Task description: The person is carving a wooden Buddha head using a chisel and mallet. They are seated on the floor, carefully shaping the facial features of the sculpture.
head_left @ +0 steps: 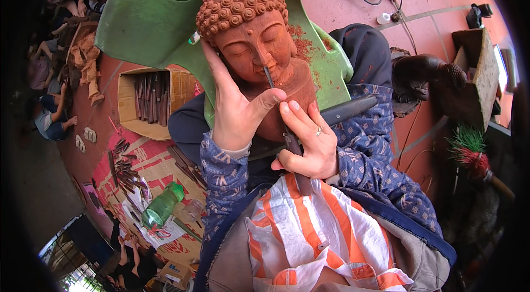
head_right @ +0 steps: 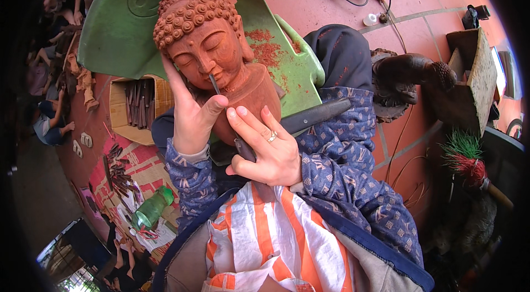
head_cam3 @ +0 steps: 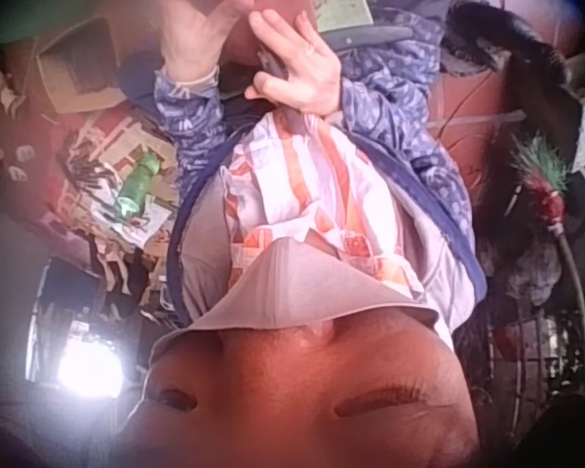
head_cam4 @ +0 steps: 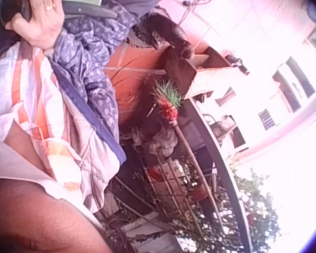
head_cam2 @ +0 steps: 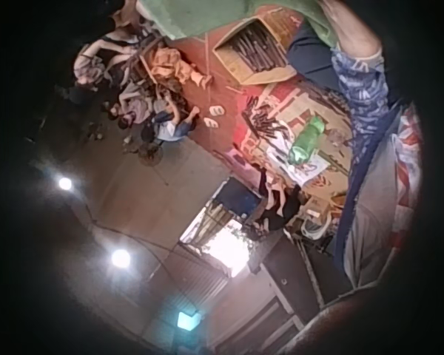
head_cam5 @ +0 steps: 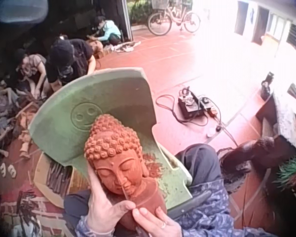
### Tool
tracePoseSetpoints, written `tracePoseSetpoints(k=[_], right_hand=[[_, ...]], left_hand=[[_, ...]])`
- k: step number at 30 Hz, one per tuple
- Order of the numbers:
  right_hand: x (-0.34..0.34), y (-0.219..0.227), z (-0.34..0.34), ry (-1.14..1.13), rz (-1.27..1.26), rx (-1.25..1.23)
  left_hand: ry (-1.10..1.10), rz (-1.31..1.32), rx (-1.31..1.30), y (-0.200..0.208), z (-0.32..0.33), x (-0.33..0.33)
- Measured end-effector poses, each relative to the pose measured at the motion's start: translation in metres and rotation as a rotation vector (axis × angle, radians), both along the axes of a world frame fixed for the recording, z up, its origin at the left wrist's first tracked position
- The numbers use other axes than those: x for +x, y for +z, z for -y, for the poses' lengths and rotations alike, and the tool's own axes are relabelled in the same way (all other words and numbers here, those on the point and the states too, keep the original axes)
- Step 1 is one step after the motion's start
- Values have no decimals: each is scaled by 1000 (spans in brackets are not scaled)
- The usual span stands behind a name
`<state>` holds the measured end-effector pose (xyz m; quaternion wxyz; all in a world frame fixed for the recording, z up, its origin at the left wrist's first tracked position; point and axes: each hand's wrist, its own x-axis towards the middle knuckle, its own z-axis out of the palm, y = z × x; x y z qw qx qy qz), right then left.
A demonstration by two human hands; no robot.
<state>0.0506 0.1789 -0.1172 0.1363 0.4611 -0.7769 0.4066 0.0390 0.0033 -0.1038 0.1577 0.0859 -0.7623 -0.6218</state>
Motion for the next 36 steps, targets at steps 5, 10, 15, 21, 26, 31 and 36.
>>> tracePoseSetpoints(k=[5,10,15,21,26,31,36], right_hand=[[-3,-13,4,-31,-117,-31],[-5,-16,-10,85,56,-175],[-1,10,-13,132,171,-157],[4,33,-12,154,253,-83],[6,38,-11,153,255,-43],[9,49,-8,112,280,-25],[11,63,-3,78,306,28]], left_hand=[[15,-25,-58,-2,1,0],[11,-16,-108,-3,5,0],[12,-13,-54,-3,3,-1],[-14,-5,-36,-4,5,-1],[-31,4,-66,-7,8,1],[-34,26,-94,-4,7,1],[-23,0,-7,-5,6,2]])
